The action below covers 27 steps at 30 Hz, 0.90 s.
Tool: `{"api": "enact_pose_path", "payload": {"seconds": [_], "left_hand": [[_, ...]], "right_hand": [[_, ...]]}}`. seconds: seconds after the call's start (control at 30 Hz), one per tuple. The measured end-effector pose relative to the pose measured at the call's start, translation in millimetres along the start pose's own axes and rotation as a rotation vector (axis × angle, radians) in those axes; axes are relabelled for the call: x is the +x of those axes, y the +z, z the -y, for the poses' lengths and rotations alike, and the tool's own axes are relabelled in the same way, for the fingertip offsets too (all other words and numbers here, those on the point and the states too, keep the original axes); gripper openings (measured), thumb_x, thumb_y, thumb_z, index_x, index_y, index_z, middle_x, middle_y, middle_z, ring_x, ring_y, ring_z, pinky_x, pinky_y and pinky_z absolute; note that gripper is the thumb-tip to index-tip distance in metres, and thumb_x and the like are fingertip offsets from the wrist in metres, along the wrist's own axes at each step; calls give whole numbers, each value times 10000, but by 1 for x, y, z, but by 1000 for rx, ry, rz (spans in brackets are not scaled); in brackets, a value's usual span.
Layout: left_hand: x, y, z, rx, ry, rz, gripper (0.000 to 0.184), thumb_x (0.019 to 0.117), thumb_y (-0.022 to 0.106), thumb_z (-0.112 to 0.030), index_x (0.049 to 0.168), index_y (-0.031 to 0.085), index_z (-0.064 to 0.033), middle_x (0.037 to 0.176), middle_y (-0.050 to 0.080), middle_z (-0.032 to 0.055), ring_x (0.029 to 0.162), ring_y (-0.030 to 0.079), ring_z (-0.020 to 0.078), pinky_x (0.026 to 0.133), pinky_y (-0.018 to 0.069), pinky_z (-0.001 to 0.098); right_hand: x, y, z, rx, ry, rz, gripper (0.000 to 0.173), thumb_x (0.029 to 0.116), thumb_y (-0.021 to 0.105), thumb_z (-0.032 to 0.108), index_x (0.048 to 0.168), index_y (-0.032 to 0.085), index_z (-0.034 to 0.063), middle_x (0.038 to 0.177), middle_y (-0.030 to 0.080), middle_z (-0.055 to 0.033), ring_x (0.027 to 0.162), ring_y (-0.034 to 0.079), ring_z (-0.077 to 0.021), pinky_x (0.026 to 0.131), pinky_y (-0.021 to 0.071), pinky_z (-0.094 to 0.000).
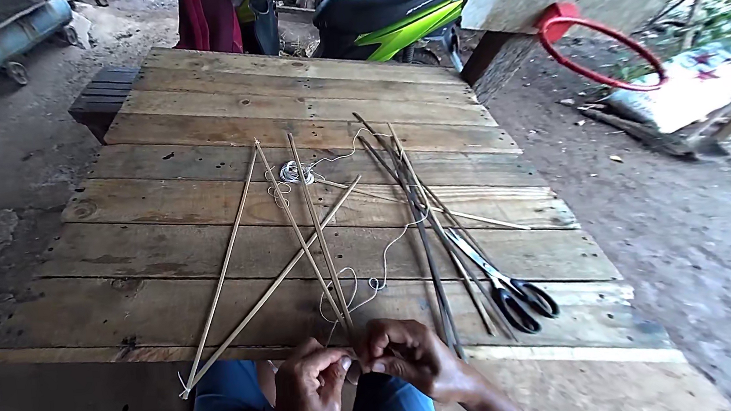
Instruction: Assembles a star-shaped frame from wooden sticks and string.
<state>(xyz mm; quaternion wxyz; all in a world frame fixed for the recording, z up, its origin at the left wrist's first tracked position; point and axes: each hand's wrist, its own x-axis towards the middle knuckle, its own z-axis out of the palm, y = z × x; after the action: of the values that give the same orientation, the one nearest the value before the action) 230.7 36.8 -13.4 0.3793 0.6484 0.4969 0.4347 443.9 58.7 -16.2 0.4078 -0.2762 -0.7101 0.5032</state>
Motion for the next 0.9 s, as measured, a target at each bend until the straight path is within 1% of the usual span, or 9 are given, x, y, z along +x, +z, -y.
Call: {"api": "enact_pose_path", "payload": {"seconds": [0.1, 0.2, 0.33, 0.47, 0.57, 0.63, 0.77, 0.83, 0.9], "left_hand": [[-2, -5, 1, -21, -35, 6, 123, 880, 704, -140, 910, 812, -88, 778, 662, -24, 693, 614, -33, 647, 518, 112], [-6, -17, -5, 56, -105, 81, 113, 881, 698, -135, 891, 790, -70, 827, 703, 9, 727, 654, 21, 682, 547, 181], [-8, -30, -11, 14, -299, 223, 143, 933, 674, -155, 942, 763, -44, 863, 718, 29, 745, 676, 65, 717, 573, 246], [-10, -36, -6, -124, -444, 269, 109, 921, 687, -152, 924, 750, -62, 753, 697, -41, 653, 640, 5, 642, 541, 197], [-11, -40, -6, -247, -528, 270, 46, 891, 705, -87, 885, 740, -57, 712, 684, -63, 618, 619, -14, 602, 515, 168], [-11, -41, -8, -398, -598, 274, 71, 911, 677, -10, 871, 726, -41, 691, 677, -59, 598, 603, -21, 571, 490, 147], [-17, -29, -14, -636, -734, 104, 138, 927, 644, 54, 864, 741, -22, 680, 694, -23, 567, 599, -11, 531, 471, 134], [-24, -19, -16, -686, -720, -23, 144, 898, 655, 85, 858, 755, -11, 683, 707, -15, 571, 607, -7, 545, 482, 139], [-31, -11, -16, -668, -628, -87, 144, 854, 674, 96, 858, 766, -15, 717, 725, -20, 618, 638, -8, 596, 518, 150]], "right_hand": [[2, 2, 2, -98, -28, 32, 155, 998, 649, 153, 939, 637, 11, 952, 682, -59, 924, 643, -39, 830, 531, -174], [2, 6, 6, -178, -42, 71, 165, 992, 651, 158, 926, 637, 7, 993, 682, -93, 952, 637, -71, 840, 521, -179], [4, 8, 7, -194, -52, 153, 129, 998, 626, 123, 944, 628, 5, 1033, 667, -106, 1030, 634, -107, 913, 519, -208], [8, 9, 8, -263, -26, 222, 91, 976, 628, 78, 938, 644, -3, 1045, 675, -126, 1039, 638, -142, 929, 515, -226], [12, 10, 10, -303, -22, 269, 67, 960, 636, 62, 933, 657, 3, 1053, 683, -130, 1031, 649, -149, 920, 527, -233], [14, 12, 10, -299, -21, 286, 62, 953, 642, 58, 936, 661, 2, 1047, 685, -130, 1010, 654, -145, 899, 532, -228], [15, 16, 13, -376, -45, 284, 59, 949, 638, 60, 919, 654, 11, 1032, 684, -135, 984, 661, -159, 873, 538, -234], [14, 19, 15, -424, -53, 263, 68, 951, 633, 67, 908, 654, 19, 1039, 687, -135, 1004, 665, -169, 889, 539, -245], [13, 22, 17, -457, -59, 244, 75, 961, 624, 77, 916, 655, 26, 1054, 687, -132, 1020, 671, -172, 895, 546, -249]]}}
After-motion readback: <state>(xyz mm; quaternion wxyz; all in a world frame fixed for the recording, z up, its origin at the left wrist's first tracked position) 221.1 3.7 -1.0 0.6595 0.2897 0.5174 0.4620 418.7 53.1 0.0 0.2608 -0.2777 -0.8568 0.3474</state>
